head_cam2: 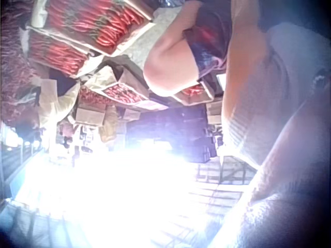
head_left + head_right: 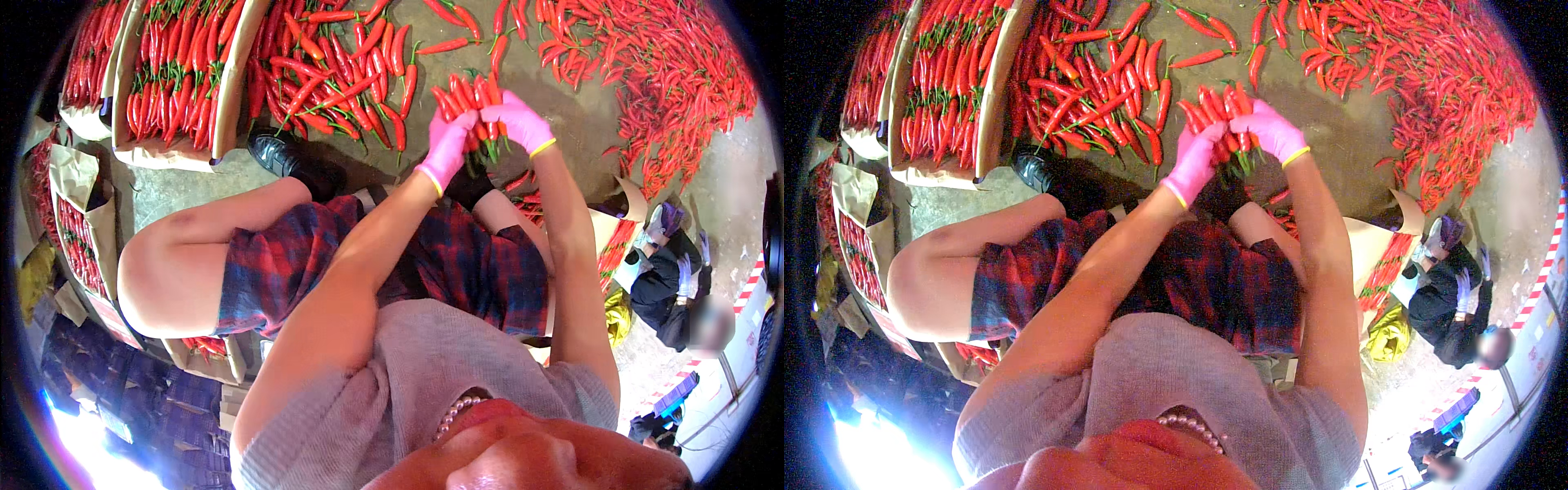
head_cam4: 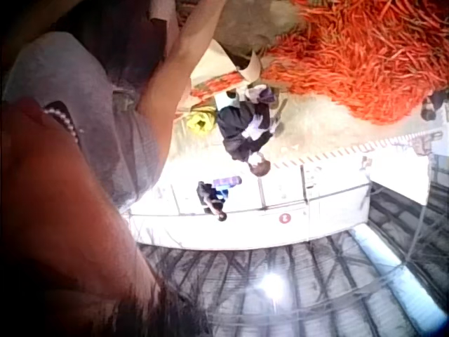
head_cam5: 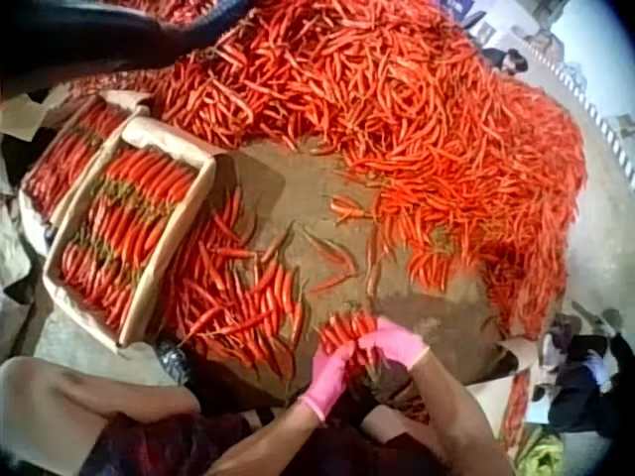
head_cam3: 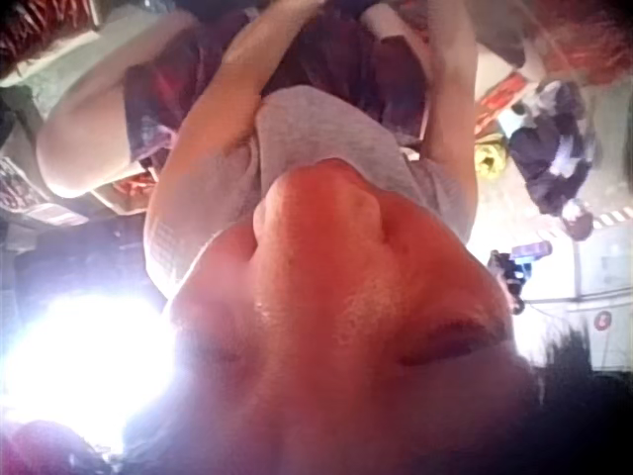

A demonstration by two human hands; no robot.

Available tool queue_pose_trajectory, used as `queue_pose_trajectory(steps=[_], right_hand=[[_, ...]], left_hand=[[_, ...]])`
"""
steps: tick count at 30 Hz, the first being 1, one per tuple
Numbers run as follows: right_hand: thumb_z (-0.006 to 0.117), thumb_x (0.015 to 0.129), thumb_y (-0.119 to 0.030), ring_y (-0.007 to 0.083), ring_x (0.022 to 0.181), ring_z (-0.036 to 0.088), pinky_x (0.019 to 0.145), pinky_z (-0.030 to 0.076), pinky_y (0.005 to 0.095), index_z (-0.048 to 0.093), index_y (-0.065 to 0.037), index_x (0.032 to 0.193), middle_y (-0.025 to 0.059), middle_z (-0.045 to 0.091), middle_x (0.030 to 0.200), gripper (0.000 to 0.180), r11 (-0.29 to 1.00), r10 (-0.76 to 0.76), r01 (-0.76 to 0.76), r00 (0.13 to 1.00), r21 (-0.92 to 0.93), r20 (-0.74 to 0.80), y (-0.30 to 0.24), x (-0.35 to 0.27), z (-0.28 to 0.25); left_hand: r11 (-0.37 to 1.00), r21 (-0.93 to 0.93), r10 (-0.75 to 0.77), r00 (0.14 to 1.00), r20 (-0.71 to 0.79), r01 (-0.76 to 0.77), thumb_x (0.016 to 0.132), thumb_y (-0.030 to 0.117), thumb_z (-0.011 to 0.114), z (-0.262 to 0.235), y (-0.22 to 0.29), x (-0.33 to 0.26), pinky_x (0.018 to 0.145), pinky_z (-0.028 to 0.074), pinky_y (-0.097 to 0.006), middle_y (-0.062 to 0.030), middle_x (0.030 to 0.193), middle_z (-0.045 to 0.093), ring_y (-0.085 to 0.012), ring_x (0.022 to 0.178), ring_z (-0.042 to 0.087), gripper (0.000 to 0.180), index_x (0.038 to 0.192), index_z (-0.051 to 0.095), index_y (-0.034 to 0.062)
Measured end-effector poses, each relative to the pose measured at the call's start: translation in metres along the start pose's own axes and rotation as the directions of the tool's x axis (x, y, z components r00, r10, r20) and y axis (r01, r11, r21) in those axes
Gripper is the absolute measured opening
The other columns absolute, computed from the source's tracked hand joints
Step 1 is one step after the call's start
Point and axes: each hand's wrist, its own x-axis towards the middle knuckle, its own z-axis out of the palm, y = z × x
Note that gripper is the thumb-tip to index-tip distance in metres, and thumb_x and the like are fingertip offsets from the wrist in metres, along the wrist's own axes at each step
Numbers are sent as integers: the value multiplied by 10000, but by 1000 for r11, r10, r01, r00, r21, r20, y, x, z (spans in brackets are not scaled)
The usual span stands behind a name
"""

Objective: The person sorts red chilies by hand, placing them into cardboard boxes and then weighing a full box on a digital scale.

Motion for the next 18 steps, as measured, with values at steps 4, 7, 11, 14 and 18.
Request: queue_pose_trajectory(steps=[4,7,11,14,18], right_hand=[[654,781,-19,205,754,677,676,567,367,616,-37,1165,53,699,928,386,995,99,-96,984,-22,151,33,21,51],[653,783,-24,198,691,657,577,543,367,610,-60,1184,47,691,896,405,988,152,-154,983,15,102,63,48,68],[658,782,-21,189,677,651,568,531,344,596,-58,1203,43,686,882,427,996,72,-73,997,45,29,60,29,87],[657,783,-24,173,635,628,549,513,317,599,-64,1167,36,668,838,391,1000,7,-5,997,30,-72,51,20,76],[641,781,-47,146,593,598,496,489,315,601,-96,1124,24,654,796,349,999,39,-32,988,44,-150,26,46,52]], left_hand=[[982,187,59,991,-117,-36,827,39,698,-41,37,-26,772,559,-348,-82,1040,679,-205,880,677,393,1197,564,22],[966,257,17,990,-143,20,799,-3,687,-78,38,-2,751,555,-356,-74,1050,672,-208,885,670,459,1231,532,17],[960,280,8,996,-86,17,806,3,700,-94,41,-8,765,550,-356,-78,1100,658,-216,921,663,532,1291,481,26],[952,298,72,997,11,-72,815,3,701,-73,39,-10,800,543,-359,-84,1118,652,-218,948,657,543,1304,467,34],[954,299,-41,997,65,20,797,13,718,-52,48,50,865,529,-359,-90,1153,641,-233,1017,642,607,1339,448,39]])
